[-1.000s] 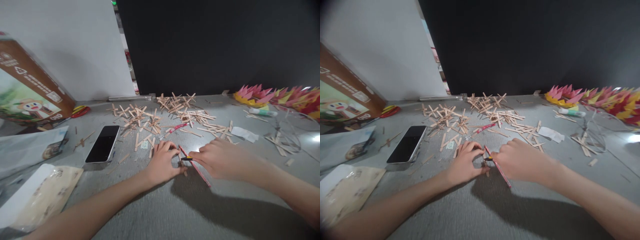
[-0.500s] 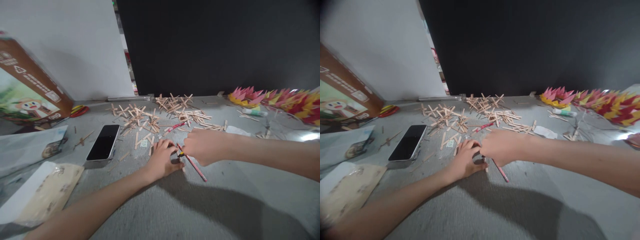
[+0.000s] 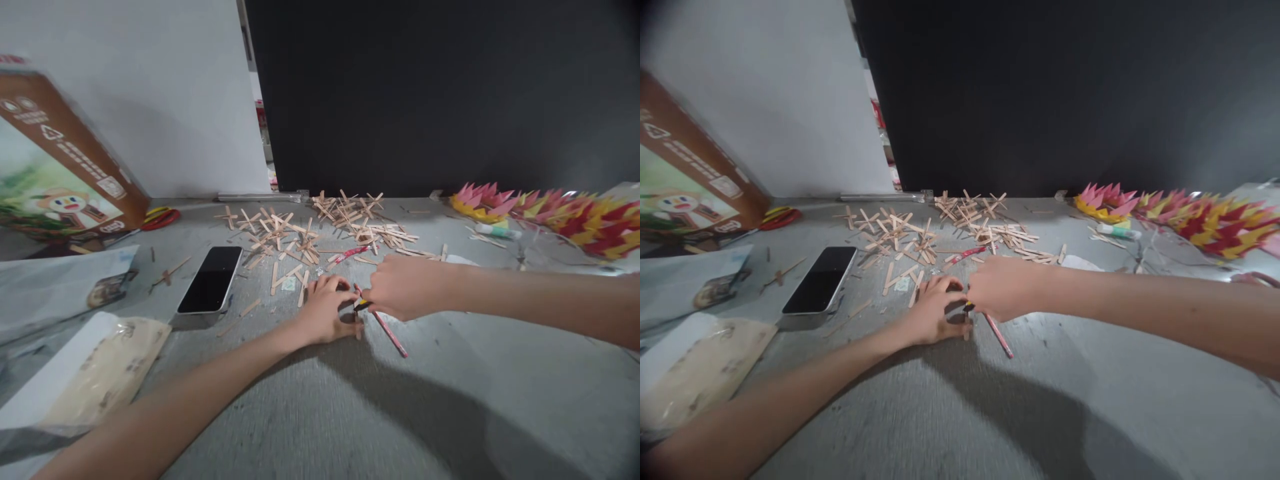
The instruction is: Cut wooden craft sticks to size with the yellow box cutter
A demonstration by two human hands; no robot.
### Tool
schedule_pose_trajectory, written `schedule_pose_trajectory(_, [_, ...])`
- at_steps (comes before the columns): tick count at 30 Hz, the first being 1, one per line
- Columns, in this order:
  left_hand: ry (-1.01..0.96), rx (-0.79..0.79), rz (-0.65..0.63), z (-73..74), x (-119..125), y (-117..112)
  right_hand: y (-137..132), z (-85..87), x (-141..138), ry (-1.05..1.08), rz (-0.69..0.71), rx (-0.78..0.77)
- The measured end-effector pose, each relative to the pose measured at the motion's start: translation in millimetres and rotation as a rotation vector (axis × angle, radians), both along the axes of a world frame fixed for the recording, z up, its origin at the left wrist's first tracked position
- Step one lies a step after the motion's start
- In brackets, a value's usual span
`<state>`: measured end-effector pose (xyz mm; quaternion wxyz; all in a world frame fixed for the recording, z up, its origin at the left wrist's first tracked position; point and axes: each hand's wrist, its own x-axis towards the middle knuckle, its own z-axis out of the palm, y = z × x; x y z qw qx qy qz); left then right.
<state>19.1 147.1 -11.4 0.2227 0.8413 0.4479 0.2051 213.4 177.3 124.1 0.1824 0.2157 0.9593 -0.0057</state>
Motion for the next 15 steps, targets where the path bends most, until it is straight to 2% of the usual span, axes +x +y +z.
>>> schedule_pose_trajectory(3, [0.004,-0.009,-0.023,0.1,-2,2,7,0.8,0,-0.153,0.179,0.076])
schedule_pose_trajectory(7, [-0.005,0.006,-0.055,2.9,-3,0,10,2.5,-6,-0.243,0.235,0.094])
schedule_pose_trajectory(9, [-0.009,0.028,-0.057,3.9,-3,-1,8,2.8,-9,-0.275,0.215,0.086])
schedule_pose_trajectory(15, [-0.014,0.059,-0.070,1.5,-3,-2,6,1.9,-17,-0.359,0.034,-0.051])
